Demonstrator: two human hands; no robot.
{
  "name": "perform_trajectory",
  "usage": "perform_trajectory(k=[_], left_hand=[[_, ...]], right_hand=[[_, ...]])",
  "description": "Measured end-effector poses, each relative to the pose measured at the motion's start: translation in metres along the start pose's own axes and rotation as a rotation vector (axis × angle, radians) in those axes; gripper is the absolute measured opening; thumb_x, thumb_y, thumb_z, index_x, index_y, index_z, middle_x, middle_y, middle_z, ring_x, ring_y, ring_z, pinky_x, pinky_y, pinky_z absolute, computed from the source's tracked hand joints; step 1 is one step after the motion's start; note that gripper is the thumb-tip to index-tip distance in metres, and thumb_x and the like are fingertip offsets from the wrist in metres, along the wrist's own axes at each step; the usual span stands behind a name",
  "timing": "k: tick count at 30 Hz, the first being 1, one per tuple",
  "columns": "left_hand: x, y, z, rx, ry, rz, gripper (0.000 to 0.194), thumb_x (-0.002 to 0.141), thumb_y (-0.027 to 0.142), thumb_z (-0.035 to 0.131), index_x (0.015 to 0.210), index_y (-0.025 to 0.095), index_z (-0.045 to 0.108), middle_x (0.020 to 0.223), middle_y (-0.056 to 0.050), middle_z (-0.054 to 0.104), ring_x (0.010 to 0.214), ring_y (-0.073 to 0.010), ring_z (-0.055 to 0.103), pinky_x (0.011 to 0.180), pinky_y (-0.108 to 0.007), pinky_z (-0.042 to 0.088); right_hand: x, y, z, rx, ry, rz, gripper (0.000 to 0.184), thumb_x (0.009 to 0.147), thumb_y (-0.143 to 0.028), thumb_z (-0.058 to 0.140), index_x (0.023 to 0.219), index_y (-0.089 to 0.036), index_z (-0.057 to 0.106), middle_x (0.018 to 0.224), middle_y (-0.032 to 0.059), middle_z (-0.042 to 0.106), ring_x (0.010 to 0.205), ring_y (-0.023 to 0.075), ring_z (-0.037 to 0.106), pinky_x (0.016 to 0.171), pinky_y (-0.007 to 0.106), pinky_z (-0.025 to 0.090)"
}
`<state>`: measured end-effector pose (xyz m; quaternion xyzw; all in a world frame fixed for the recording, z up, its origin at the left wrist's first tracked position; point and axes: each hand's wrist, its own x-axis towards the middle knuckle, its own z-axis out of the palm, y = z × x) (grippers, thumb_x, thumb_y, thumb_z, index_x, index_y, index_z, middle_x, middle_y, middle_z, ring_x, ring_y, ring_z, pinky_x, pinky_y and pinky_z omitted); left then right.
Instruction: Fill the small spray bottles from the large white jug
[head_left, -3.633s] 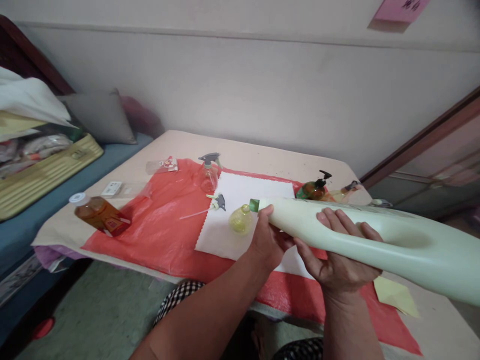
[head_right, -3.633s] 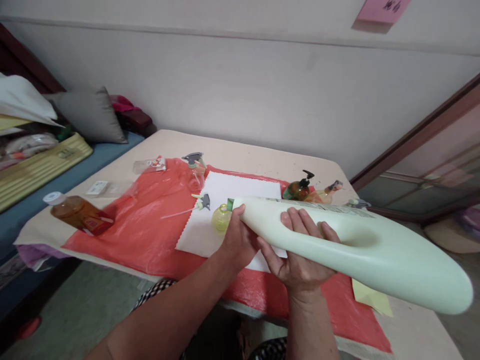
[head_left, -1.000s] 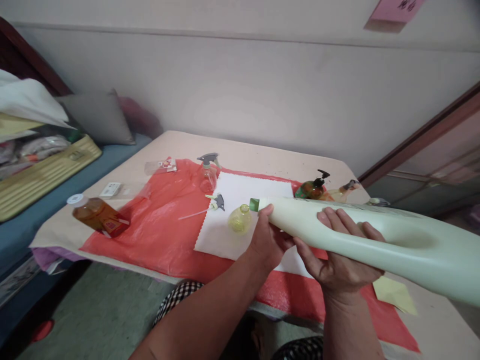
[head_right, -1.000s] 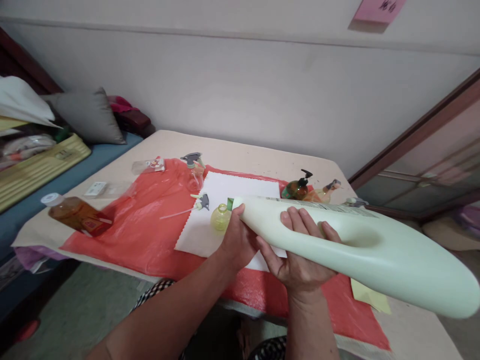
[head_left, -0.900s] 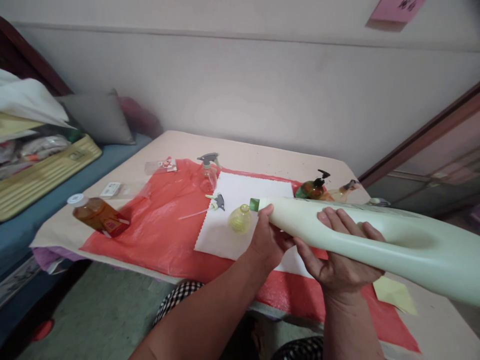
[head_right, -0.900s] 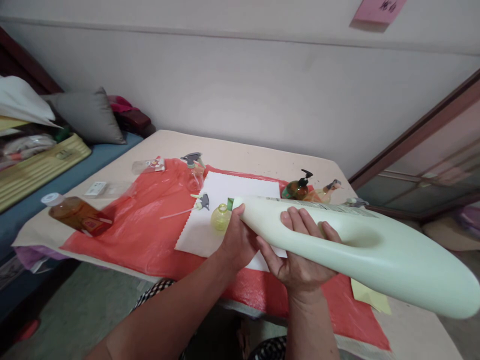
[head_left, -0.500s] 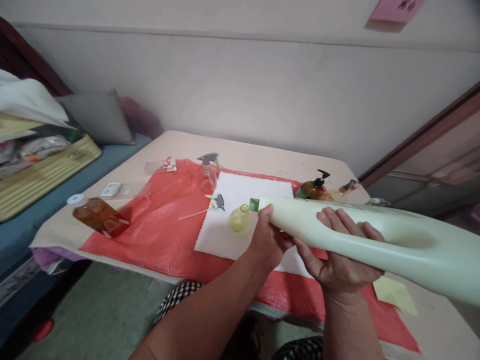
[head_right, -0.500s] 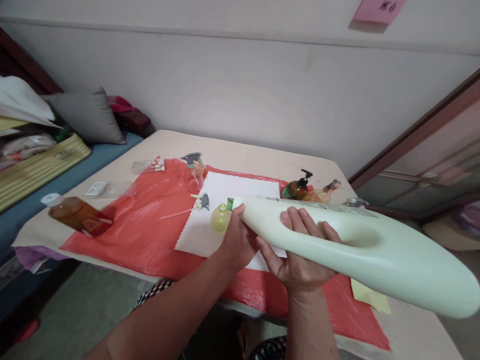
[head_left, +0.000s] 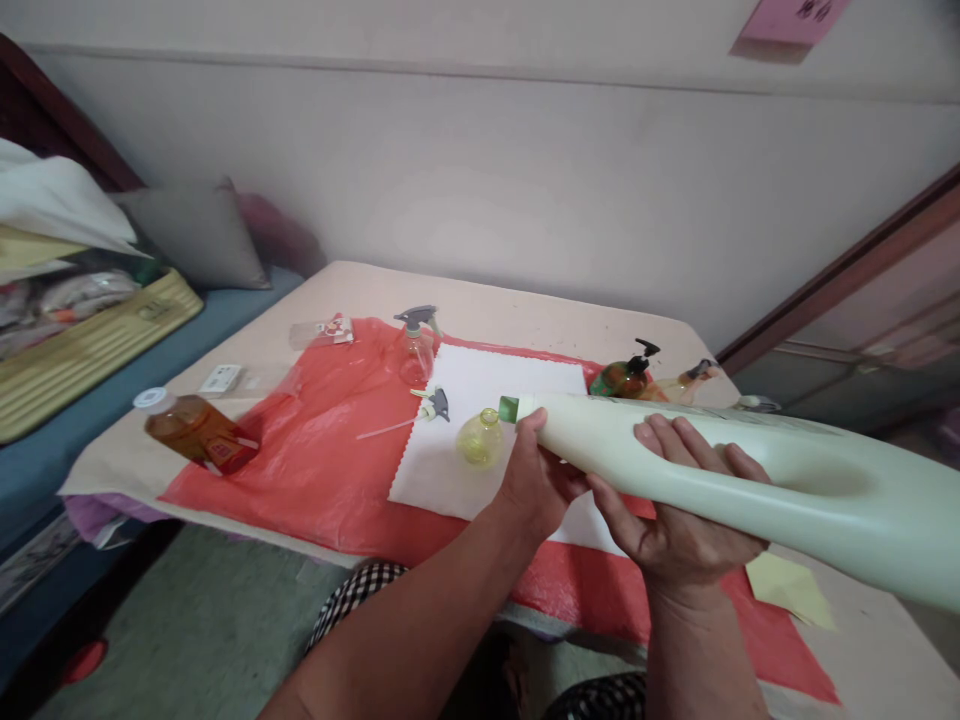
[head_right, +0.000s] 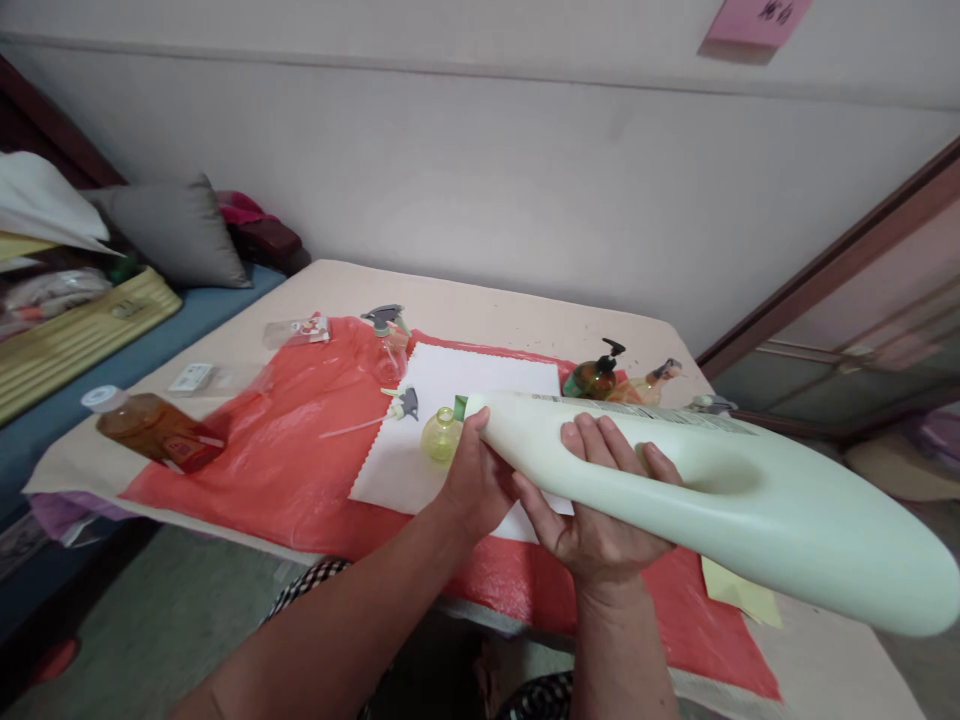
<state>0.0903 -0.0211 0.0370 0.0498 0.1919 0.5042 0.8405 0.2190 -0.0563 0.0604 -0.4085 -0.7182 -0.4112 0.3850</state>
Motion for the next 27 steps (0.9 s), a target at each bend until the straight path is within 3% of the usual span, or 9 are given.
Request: perform_trajectory(k=[27], left_hand=[[0.0007, -0.0009, -0.0012, 0.000, -0.008, 0.001, 0.052, 0.083, 0.054, 0.061, 0.119, 0.017, 0.067, 0.106, -0.009, 0.070, 0.096, -0.0252, 0.065, 0.080, -0.034, 0.053]], right_hand=[[-0.0002, 0.0002, 0.0002, 0.001, -0.006, 0.006, 0.068, 0.081, -0.049, 0.075, 0.134, -0.008, 0.062, 0.116, 0.0191, 0.075, 0.108, 0.0367, 0.072, 0.106, 0.050, 0.047]])
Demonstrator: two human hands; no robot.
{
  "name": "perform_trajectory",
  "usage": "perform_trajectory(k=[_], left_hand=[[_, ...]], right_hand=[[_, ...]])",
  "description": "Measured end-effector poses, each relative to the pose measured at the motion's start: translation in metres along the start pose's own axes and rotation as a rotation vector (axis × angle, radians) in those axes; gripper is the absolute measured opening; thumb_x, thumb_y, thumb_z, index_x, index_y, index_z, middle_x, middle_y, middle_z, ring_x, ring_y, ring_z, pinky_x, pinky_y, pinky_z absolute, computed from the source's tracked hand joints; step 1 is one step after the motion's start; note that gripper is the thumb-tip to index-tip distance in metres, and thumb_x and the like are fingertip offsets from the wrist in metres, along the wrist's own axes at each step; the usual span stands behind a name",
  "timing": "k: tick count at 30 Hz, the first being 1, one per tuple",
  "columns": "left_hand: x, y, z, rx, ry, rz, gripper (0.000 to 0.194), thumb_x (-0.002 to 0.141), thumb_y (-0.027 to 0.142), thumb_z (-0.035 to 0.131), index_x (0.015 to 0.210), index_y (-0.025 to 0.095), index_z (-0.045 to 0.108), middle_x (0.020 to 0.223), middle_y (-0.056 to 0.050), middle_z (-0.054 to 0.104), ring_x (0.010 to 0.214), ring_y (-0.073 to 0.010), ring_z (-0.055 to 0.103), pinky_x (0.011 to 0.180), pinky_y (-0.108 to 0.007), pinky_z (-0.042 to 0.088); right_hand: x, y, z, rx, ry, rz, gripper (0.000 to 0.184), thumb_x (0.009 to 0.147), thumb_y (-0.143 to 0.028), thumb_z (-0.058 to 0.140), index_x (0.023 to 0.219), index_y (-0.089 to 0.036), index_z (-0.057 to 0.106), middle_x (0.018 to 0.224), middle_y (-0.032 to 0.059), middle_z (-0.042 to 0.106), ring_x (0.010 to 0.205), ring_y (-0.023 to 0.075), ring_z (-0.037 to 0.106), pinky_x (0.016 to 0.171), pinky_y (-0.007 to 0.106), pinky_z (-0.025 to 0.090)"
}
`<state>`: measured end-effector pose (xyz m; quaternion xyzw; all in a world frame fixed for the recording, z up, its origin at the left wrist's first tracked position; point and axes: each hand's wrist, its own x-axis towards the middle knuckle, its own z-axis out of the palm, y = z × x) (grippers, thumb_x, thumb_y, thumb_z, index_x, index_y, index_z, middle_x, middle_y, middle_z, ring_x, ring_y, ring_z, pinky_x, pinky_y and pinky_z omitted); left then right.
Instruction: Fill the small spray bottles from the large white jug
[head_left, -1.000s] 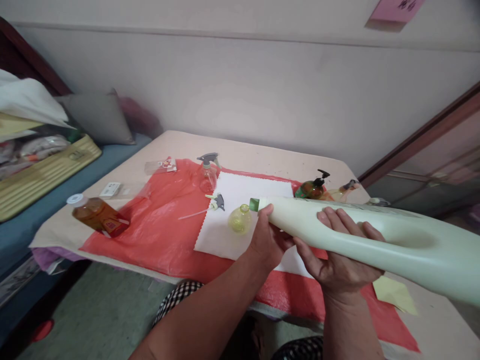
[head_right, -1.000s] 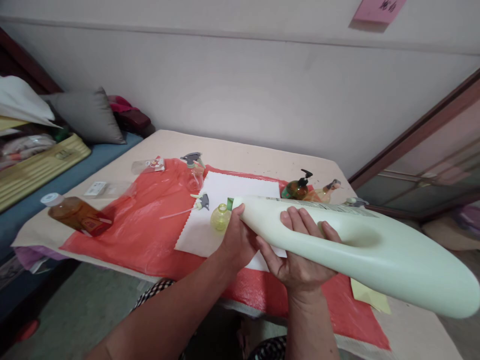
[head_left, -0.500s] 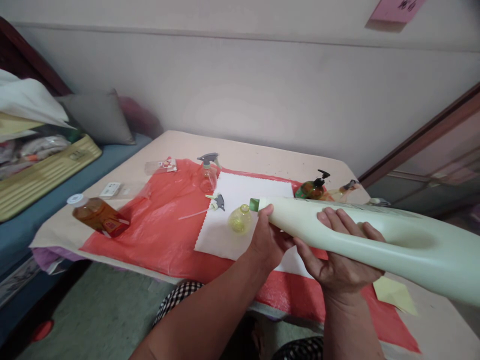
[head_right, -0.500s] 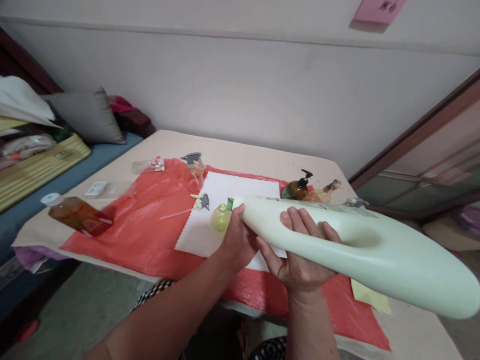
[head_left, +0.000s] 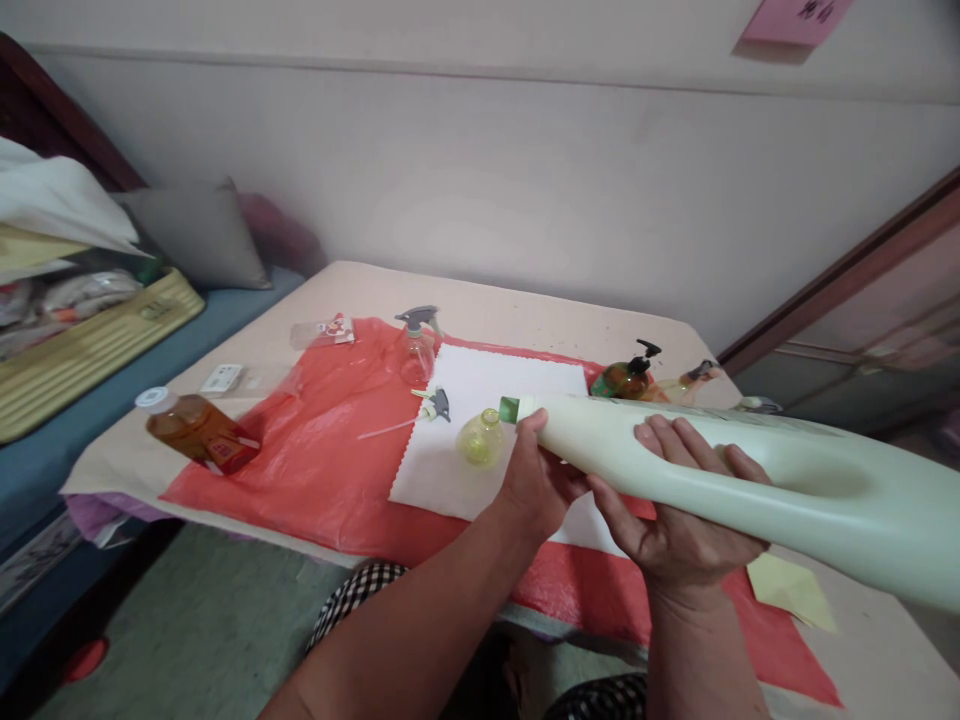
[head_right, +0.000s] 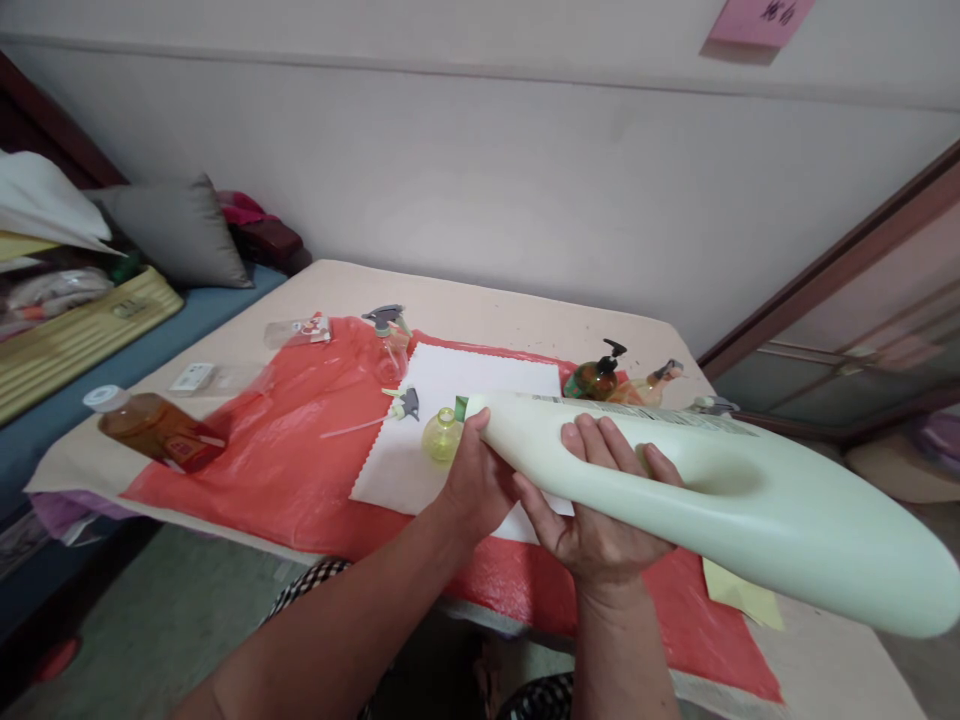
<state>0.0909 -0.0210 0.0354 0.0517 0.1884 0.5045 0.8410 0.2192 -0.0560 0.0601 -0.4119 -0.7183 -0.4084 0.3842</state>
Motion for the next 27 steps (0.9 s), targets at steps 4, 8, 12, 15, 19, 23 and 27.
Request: perform_trajectory(k=[4, 8, 12, 15, 19, 23, 27], left_hand=[[-0.0007, 0.0008, 0.0018, 0.004, 0.010, 0.001, 0.051, 0.084, 0.054, 0.061, 0.117, 0.017, 0.068, 0.102, -0.009, 0.070, 0.092, -0.0237, 0.065, 0.075, -0.032, 0.053], [-0.0001, 0.0010, 0.0014, -0.003, 0.008, 0.003, 0.051, 0.084, 0.054, 0.060, 0.119, 0.016, 0.068, 0.102, -0.009, 0.070, 0.091, -0.0232, 0.065, 0.074, -0.031, 0.053], [0.0010, 0.0003, -0.0009, 0.002, 0.007, 0.006, 0.053, 0.084, 0.055, 0.060, 0.120, 0.016, 0.067, 0.102, -0.009, 0.069, 0.090, -0.0231, 0.064, 0.074, -0.031, 0.053], [0.0003, 0.0000, -0.0005, -0.006, 0.005, 0.009, 0.053, 0.084, 0.054, 0.060, 0.121, 0.016, 0.067, 0.104, -0.009, 0.070, 0.091, -0.0233, 0.065, 0.075, -0.032, 0.053], [-0.0007, -0.0002, 0.0005, -0.001, 0.010, 0.000, 0.055, 0.085, 0.054, 0.060, 0.122, 0.015, 0.067, 0.107, -0.010, 0.070, 0.090, -0.0226, 0.065, 0.073, -0.030, 0.053], [0.0011, -0.0007, -0.0017, 0.007, 0.009, 0.001, 0.057, 0.084, 0.055, 0.060, 0.124, 0.015, 0.067, 0.108, -0.010, 0.070, 0.088, -0.0227, 0.065, 0.072, -0.031, 0.054], [0.0023, -0.0008, -0.0039, 0.015, -0.005, 0.000, 0.059, 0.084, 0.056, 0.060, 0.126, 0.016, 0.066, 0.111, -0.011, 0.070, 0.088, -0.0228, 0.065, 0.073, -0.031, 0.053]], right_hand=[[-0.0005, 0.0003, -0.0001, -0.009, -0.016, 0.001, 0.068, 0.081, -0.051, 0.074, 0.132, -0.008, 0.063, 0.116, 0.0194, 0.075, 0.109, 0.0360, 0.072, 0.107, 0.049, 0.046], [-0.0014, 0.0007, -0.0001, -0.016, -0.014, -0.004, 0.069, 0.082, -0.053, 0.074, 0.132, -0.007, 0.062, 0.116, 0.0196, 0.075, 0.110, 0.0357, 0.072, 0.107, 0.049, 0.046], [-0.0012, 0.0003, 0.0007, -0.004, -0.004, -0.006, 0.070, 0.081, -0.052, 0.074, 0.133, -0.006, 0.062, 0.116, 0.0199, 0.075, 0.109, 0.0366, 0.072, 0.106, 0.050, 0.047], [-0.0004, -0.0004, 0.0014, -0.006, -0.005, -0.006, 0.071, 0.080, -0.052, 0.075, 0.132, -0.006, 0.063, 0.116, 0.0199, 0.075, 0.109, 0.0368, 0.072, 0.106, 0.050, 0.047], [0.0003, -0.0008, 0.0013, -0.004, -0.002, -0.008, 0.071, 0.079, -0.052, 0.076, 0.130, -0.005, 0.064, 0.116, 0.0203, 0.075, 0.108, 0.0367, 0.072, 0.107, 0.049, 0.046], [-0.0002, -0.0003, 0.0006, 0.003, 0.005, -0.007, 0.070, 0.078, -0.050, 0.076, 0.131, -0.006, 0.063, 0.116, 0.0199, 0.075, 0.108, 0.0366, 0.072, 0.106, 0.049, 0.046], [-0.0007, -0.0006, 0.0011, 0.001, 0.003, -0.005, 0.071, 0.079, -0.049, 0.075, 0.134, -0.007, 0.062, 0.117, 0.0195, 0.075, 0.108, 0.0367, 0.072, 0.105, 0.050, 0.047]])
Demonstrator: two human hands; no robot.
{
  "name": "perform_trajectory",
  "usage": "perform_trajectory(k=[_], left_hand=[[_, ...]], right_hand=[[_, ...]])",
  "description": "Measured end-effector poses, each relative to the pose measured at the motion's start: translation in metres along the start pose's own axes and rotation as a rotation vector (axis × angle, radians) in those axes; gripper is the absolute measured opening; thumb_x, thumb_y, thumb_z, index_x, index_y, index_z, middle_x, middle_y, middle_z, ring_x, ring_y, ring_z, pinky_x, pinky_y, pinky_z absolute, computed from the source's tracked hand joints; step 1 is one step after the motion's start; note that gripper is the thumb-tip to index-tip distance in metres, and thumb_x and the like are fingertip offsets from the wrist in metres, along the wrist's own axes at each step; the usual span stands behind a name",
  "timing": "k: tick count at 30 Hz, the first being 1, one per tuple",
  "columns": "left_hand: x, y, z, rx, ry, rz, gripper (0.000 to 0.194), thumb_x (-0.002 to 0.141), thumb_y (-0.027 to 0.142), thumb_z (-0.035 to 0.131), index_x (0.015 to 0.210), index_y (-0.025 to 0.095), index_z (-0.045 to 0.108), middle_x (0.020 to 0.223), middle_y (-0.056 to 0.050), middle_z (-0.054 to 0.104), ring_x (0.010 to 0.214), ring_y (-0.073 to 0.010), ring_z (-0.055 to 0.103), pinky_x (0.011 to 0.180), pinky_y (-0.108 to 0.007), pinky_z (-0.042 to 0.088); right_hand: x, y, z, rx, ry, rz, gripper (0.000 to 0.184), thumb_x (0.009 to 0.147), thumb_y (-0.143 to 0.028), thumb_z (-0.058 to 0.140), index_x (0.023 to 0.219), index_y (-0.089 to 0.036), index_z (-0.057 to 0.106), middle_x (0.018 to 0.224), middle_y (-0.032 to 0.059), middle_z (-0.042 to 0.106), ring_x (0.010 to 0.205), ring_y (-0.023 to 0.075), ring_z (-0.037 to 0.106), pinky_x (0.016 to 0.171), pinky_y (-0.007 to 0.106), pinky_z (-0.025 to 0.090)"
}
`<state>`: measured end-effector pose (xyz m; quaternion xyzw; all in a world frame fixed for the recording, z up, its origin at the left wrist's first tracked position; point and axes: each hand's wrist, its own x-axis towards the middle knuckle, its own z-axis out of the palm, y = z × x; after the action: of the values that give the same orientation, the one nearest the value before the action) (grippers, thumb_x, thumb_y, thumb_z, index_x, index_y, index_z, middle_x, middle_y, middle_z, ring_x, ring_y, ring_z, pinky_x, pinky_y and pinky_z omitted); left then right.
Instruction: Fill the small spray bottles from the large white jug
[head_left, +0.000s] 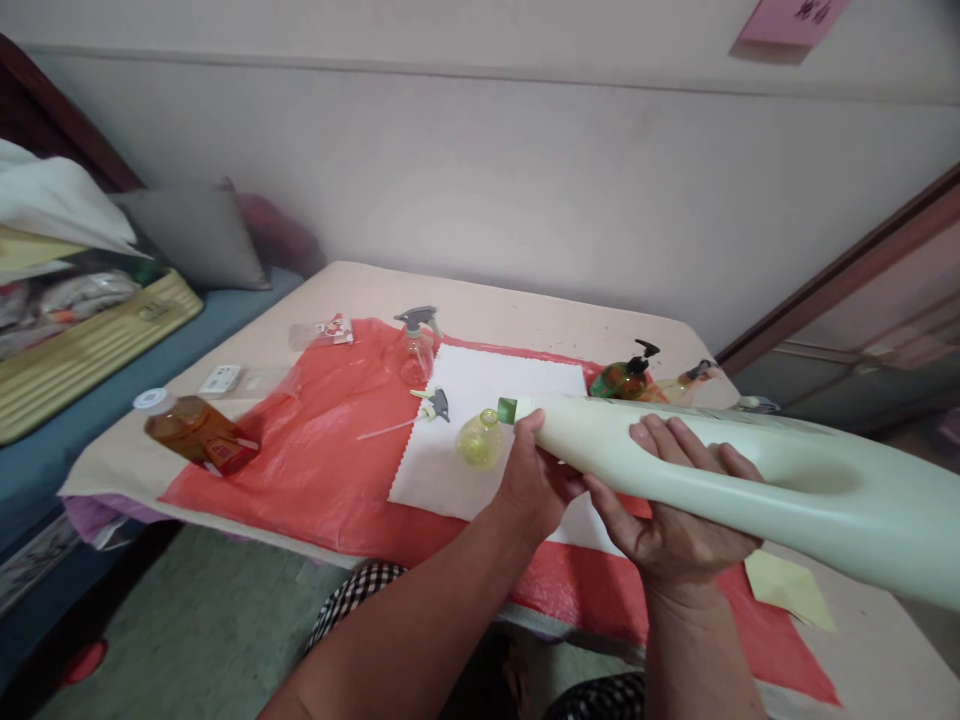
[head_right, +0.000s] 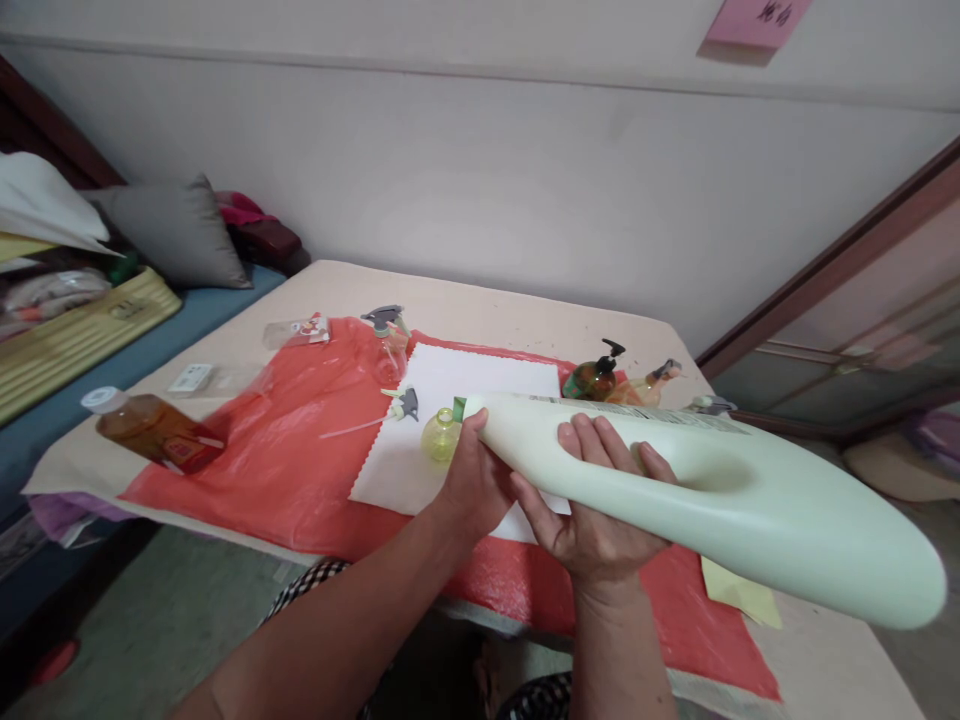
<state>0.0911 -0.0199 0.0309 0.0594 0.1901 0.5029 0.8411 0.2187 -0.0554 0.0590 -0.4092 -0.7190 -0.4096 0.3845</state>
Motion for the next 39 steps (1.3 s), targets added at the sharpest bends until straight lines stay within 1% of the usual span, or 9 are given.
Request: perform_trajectory(k=[3, 7, 14, 18, 23, 28, 33, 39], left_hand=[[0.000, 0.000, 0.000, 0.003, -0.004, 0.004, 0.059, 0.084, 0.056, 0.059, 0.127, 0.016, 0.066, 0.112, -0.010, 0.070, 0.088, -0.0222, 0.065, 0.070, -0.030, 0.053], [-0.002, 0.001, 0.002, -0.005, 0.014, 0.002, 0.057, 0.085, 0.055, 0.059, 0.125, 0.015, 0.067, 0.111, -0.011, 0.070, 0.085, -0.0210, 0.065, 0.066, -0.028, 0.052], [-0.002, 0.001, 0.003, -0.019, 0.024, 0.007, 0.055, 0.085, 0.054, 0.059, 0.124, 0.015, 0.067, 0.110, -0.011, 0.070, 0.087, -0.0212, 0.065, 0.067, -0.028, 0.052], [-0.002, 0.002, 0.004, -0.020, 0.027, 0.000, 0.056, 0.085, 0.054, 0.059, 0.124, 0.015, 0.067, 0.113, -0.011, 0.069, 0.089, -0.0215, 0.065, 0.066, -0.027, 0.052], [-0.004, 0.002, 0.007, -0.016, 0.025, 0.011, 0.055, 0.085, 0.053, 0.059, 0.123, 0.015, 0.067, 0.116, -0.012, 0.069, 0.099, -0.0249, 0.066, 0.072, -0.030, 0.054], [-0.005, 0.003, 0.007, -0.010, 0.020, 0.003, 0.054, 0.085, 0.053, 0.059, 0.123, 0.015, 0.066, 0.116, -0.012, 0.069, 0.102, -0.0261, 0.066, 0.076, -0.032, 0.055], [-0.004, 0.002, 0.007, -0.003, 0.057, -0.003, 0.053, 0.084, 0.055, 0.062, 0.119, 0.016, 0.066, 0.110, -0.012, 0.069, 0.100, -0.0266, 0.066, 0.079, -0.034, 0.056], [-0.005, 0.003, 0.011, 0.024, 0.101, -0.012, 0.050, 0.088, 0.056, 0.058, 0.118, 0.016, 0.066, 0.111, -0.012, 0.068, 0.094, -0.0242, 0.067, 0.077, -0.033, 0.056]], right_hand=[[0.000, 0.000, 0.001, 0.000, -0.003, 0.002, 0.072, 0.080, -0.050, 0.075, 0.137, -0.008, 0.060, 0.118, 0.0189, 0.075, 0.109, 0.0363, 0.072, 0.105, 0.050, 0.047], [-0.001, 0.000, 0.000, 0.005, -0.008, 0.000, 0.073, 0.078, -0.050, 0.077, 0.135, -0.007, 0.061, 0.118, 0.0199, 0.074, 0.109, 0.0364, 0.072, 0.106, 0.050, 0.046], [-0.001, 0.000, 0.001, 0.010, -0.007, 0.000, 0.068, 0.079, -0.048, 0.076, 0.131, -0.005, 0.063, 0.116, 0.0208, 0.075, 0.109, 0.0368, 0.072, 0.106, 0.050, 0.046], [0.000, 0.000, 0.001, 0.010, -0.006, 0.000, 0.069, 0.078, -0.049, 0.077, 0.130, -0.006, 0.063, 0.116, 0.0204, 0.075, 0.108, 0.0367, 0.072, 0.105, 0.049, 0.046], [-0.001, 0.000, 0.002, 0.008, -0.004, 0.009, 0.073, 0.078, -0.050, 0.076, 0.137, -0.010, 0.059, 0.119, 0.0182, 0.074, 0.108, 0.0361, 0.072, 0.103, 0.050, 0.047], [-0.004, 0.002, 0.004, 0.014, -0.009, 0.019, 0.073, 0.080, -0.048, 0.073, 0.143, -0.015, 0.054, 0.122, 0.0162, 0.073, 0.110, 0.0365, 0.072, 0.102, 0.051, 0.048], [-0.006, 0.003, 0.006, 0.026, -0.004, 0.024, 0.070, 0.080, -0.044, 0.073, 0.140, -0.013, 0.057, 0.121, 0.0170, 0.074, 0.110, 0.0359, 0.072, 0.103, 0.051, 0.048], [-0.007, 0.004, 0.008, 0.033, 0.013, 0.048, 0.064, 0.080, -0.045, 0.074, 0.134, -0.012, 0.061, 0.119, 0.0177, 0.075, 0.109, 0.0353, 0.072, 0.103, 0.051, 0.049]])
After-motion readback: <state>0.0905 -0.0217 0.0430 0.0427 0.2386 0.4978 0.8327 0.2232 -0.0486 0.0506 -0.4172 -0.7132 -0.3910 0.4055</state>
